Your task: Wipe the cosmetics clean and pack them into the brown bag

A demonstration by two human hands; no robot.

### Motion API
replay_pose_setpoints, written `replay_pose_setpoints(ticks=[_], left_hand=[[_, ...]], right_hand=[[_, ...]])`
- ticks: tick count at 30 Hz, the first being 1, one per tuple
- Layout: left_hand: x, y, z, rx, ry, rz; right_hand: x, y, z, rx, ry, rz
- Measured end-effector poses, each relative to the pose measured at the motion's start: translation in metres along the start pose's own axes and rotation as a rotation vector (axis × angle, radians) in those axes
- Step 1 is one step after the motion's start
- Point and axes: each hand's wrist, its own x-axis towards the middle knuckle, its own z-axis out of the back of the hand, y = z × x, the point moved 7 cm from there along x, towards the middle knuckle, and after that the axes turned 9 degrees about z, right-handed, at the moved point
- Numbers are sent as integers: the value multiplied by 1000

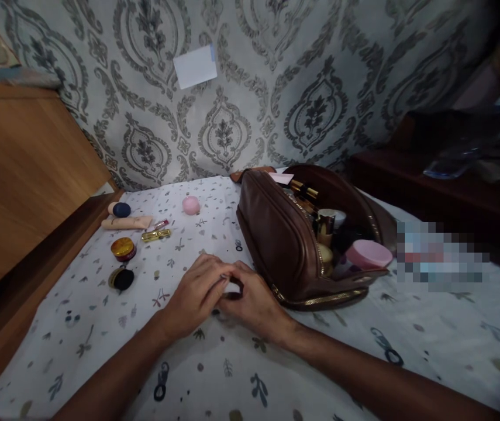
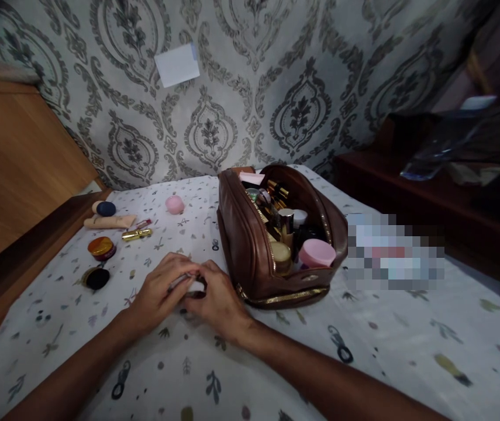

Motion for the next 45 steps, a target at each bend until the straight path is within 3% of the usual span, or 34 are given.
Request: replay_pose_setpoints(ticks=[4,8,12,16,22,29,35,45], left_hand=[[2,18,6,-70,-45,214],[1,43,9,-178,-87,438],[1,53,4,-251,-82,514],[-1,51,2,-245,-98,535],[-4,38,6,-146,-189,444],[-4,36,15,-85,-265,435],[-5,35,17,-60,-273,402],[-6,4,11,114,-269,-53]], right_hand=[[-1,3,-3,-10,41,-13],[-1,-2,-5,166,17,-47],[-2,-10,-7,349,-8,-114],[-1,-12,-2,316,-70,-103],[0,-12,6,278,-138,-80],[-6,-9,-8,712,-100,-195],[-5,-6,-12,811,-81,-196],[-3,-13,-12,1027,-145,-223]])
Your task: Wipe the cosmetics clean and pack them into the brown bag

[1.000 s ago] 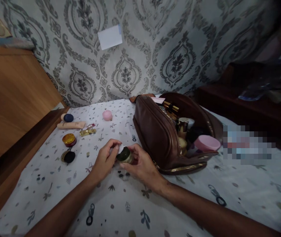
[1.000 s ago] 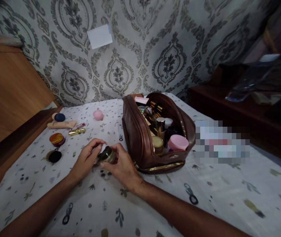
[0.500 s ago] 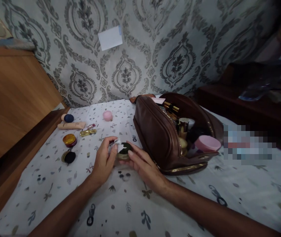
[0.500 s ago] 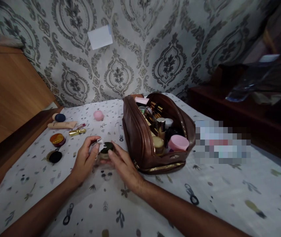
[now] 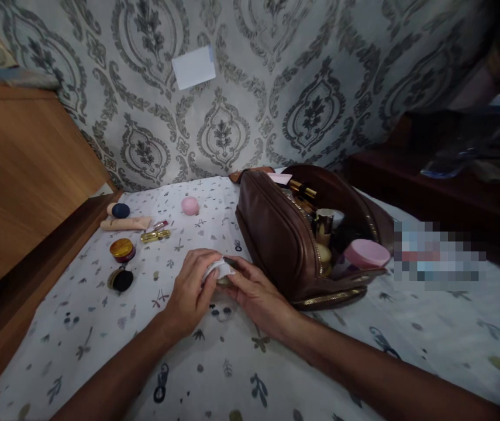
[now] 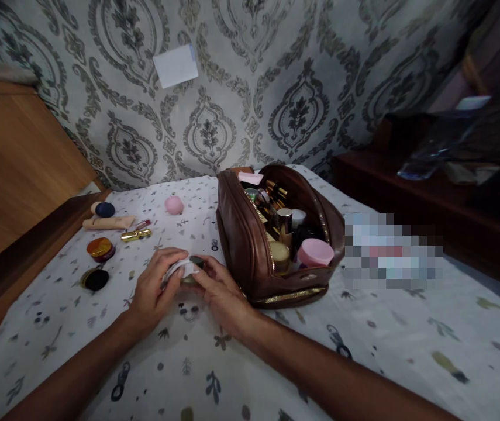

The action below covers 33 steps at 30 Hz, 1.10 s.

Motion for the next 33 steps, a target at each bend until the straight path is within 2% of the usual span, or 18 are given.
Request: replay_pose_setpoints(ticks=[5,10,13,18,21,26,33], left_hand=[[0,-14,4,36,-10,-190],[0,-21,3,74,18,-271],[-1,-15,1,125,23,-233],[1,6,-1,98,58,-40],[1,11,-3,65,90,18],[2,10,-3,48,76,23],[4,9,0,-62,171,10]], right_hand=[[-1,-3,-4,32,-10,-50],[-2,-2,-4,55,-66,-71],[-2,0,-6,64,-51,-85],[-4,5,-12,62,0,-114],[-5,8,-19,65,51,-124],[-6,4,-18,64,71,-166],[-5,2,-8,48,-23,-177]])
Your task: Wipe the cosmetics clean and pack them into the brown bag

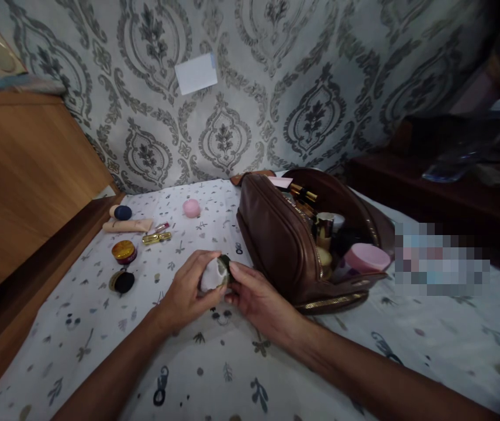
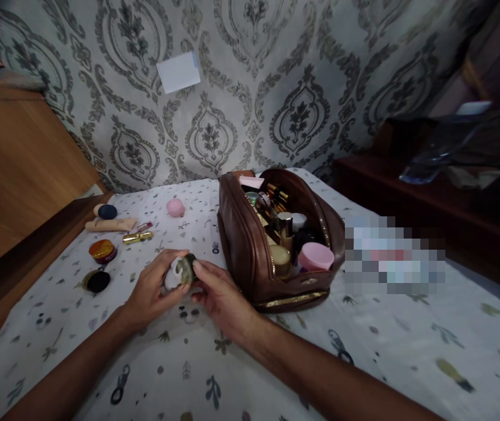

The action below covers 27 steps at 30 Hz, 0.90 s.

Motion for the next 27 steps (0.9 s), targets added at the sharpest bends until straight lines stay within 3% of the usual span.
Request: replay_pose_setpoints(ticks=[7,17,21,27], left_hand=[[-1,0,-1,-17,42,-24],[-5,-16,2,81,0,-261],[-3,-10,1,78,-5,-193],[-1,5,-5,55,39,81]], right_hand=[[0,3,-2,36,-33,4],[1,-2,1,66,-47,-1],[1,-2,1,59,-65,11],[1,-2,3,19,-47,66]])
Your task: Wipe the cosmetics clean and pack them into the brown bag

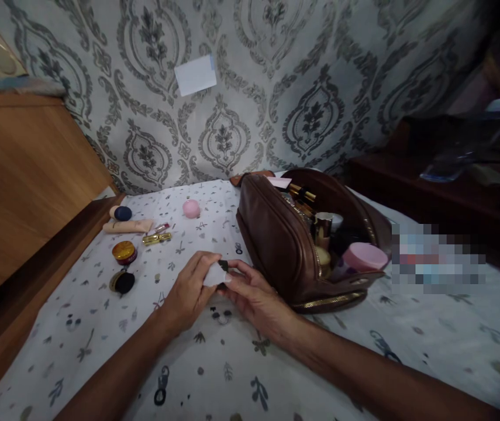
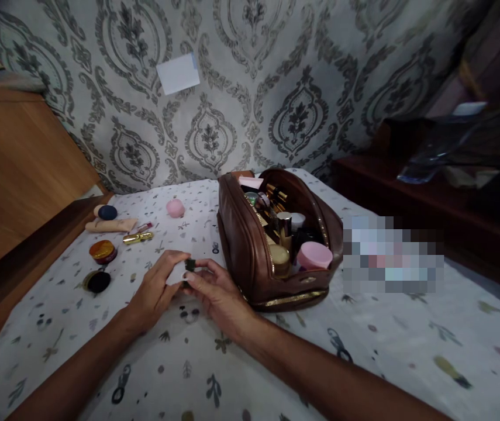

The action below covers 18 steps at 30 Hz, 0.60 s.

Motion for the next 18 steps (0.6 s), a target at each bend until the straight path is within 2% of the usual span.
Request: replay_pose_setpoints(ticks=[4,7,10,15,18], left_hand=[[2,6,-1,-76,21,203],[3,6,-2,-167,44,278],[2,9,-3,-255,28,345],[0,17,-3,-307,-9,474],[-3,20,-1,-287,-37,486]], right_hand=[[1,2,4,-142,5,67],[1,9,3,-336,39,151],[-2,19,-4,-557,126,289],[-19,34,-19,-1043,316,644],[-28,33,-28,-1308,447,739]])
